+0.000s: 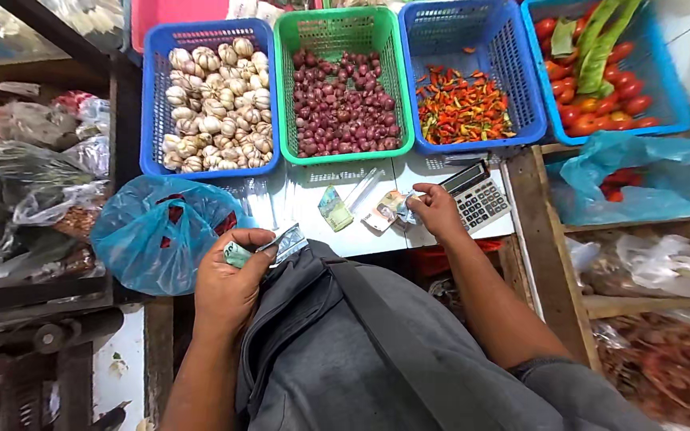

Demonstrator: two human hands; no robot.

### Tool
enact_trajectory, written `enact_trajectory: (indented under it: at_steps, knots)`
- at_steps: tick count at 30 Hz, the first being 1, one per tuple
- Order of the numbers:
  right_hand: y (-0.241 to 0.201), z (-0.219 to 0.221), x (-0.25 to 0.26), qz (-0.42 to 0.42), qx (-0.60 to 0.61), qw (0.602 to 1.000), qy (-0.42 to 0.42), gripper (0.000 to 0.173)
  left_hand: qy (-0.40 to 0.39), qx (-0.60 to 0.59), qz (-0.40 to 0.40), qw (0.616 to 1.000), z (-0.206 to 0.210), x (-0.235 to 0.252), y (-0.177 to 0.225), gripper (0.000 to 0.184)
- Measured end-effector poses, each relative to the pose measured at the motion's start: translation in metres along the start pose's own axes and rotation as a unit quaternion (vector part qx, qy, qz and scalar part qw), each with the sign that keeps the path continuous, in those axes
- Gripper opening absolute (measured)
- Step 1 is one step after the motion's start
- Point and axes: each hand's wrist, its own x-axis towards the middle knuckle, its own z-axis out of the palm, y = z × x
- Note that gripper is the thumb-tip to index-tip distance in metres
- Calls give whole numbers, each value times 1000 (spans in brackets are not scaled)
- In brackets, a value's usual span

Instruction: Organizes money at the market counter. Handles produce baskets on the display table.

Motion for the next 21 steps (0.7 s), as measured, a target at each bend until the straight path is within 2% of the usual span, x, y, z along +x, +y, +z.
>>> enact_trajectory:
  at_steps: [2,5,9,13,18,21]
  knots:
    - [4,9,10,1,-39,999,-1,56,2,6,-5,1000,0,0,1,22]
    - [1,20,16,-26,-168,985,-18,63,1,14,-11,1000,1,0,2,21]
    - [3,33,18,-38,-291,956,-8,39,-6,13,7,1000,-1,1,-1,17]
    - [0,26,14,-48,-256,966,5,24,-12,16,11,1000,-5,3,-5,14]
    - [-1,0,23,-58,-150,987,18,29,-11,5,4,1000,-7,4,-7,16]
    - [1,-10,29,-22,-44,998,25,32,-13,-4,3,1000,-7,5,-9,16]
